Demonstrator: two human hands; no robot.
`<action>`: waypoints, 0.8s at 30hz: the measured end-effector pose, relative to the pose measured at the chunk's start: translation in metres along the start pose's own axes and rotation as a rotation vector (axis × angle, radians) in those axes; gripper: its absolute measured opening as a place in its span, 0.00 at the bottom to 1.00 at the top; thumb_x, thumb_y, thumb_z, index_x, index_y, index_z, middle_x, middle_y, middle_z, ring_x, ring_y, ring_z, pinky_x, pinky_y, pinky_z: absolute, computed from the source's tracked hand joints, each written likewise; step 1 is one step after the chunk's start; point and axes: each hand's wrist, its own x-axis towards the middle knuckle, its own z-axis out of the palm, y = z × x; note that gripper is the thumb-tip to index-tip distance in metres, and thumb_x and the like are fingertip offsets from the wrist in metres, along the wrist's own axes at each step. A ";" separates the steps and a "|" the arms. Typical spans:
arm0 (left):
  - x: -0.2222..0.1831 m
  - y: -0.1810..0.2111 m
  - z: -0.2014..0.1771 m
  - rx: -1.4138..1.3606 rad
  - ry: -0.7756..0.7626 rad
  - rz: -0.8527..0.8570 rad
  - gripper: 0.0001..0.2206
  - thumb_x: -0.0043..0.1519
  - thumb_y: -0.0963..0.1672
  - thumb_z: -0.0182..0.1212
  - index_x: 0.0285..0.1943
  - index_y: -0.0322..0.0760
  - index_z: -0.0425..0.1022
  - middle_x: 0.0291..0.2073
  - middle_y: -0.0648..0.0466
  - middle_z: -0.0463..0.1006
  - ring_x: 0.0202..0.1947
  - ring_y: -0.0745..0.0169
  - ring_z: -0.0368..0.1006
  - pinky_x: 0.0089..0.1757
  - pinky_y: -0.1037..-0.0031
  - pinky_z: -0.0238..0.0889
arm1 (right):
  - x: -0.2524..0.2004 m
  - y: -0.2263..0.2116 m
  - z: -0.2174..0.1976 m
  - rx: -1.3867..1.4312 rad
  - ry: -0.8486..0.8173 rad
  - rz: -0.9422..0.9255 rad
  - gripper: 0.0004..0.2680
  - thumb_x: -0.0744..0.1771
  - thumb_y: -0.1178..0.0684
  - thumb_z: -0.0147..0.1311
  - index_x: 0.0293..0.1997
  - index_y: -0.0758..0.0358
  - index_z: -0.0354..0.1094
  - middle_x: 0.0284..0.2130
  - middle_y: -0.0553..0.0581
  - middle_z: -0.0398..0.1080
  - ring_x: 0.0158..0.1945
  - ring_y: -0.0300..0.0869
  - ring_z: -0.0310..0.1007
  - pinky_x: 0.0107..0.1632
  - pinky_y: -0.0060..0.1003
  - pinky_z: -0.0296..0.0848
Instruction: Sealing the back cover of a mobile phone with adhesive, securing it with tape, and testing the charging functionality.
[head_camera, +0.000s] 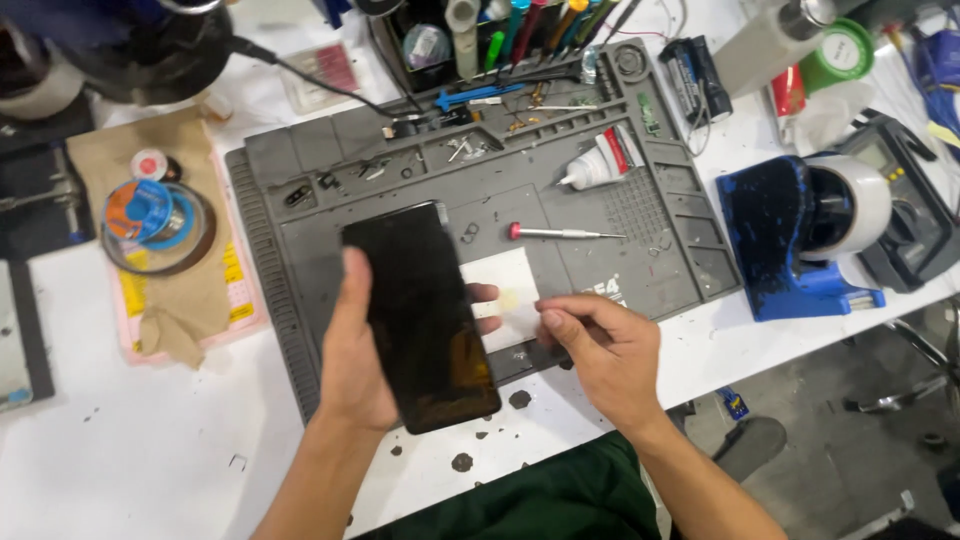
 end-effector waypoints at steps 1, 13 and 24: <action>-0.001 0.006 0.002 -0.012 0.082 0.018 0.38 0.61 0.62 0.39 0.60 0.29 0.75 0.46 0.35 0.79 0.43 0.36 0.78 0.44 0.47 0.72 | -0.006 0.005 -0.014 -0.067 0.044 0.049 0.08 0.67 0.56 0.58 0.44 0.71 0.76 0.24 0.59 0.72 0.27 0.40 0.72 0.29 0.32 0.74; 0.015 -0.008 0.017 0.232 0.334 0.058 0.19 0.63 0.41 0.50 0.61 0.22 0.73 0.48 0.29 0.80 0.39 0.28 0.75 0.39 0.45 0.71 | 0.016 0.026 -0.222 -0.372 0.847 -0.204 0.11 0.77 0.50 0.47 0.45 0.68 0.62 0.28 0.62 0.65 0.26 0.47 0.69 0.26 0.38 0.66; 0.020 -0.036 -0.026 -0.019 -0.241 0.213 0.34 0.62 0.54 0.55 0.70 0.25 0.62 0.56 0.34 0.75 0.46 0.33 0.77 0.43 0.47 0.76 | 0.241 0.080 -0.358 -1.405 0.006 0.151 0.27 0.72 0.35 0.69 0.22 0.69 0.63 0.16 0.61 0.57 0.25 0.50 0.58 0.28 0.50 0.51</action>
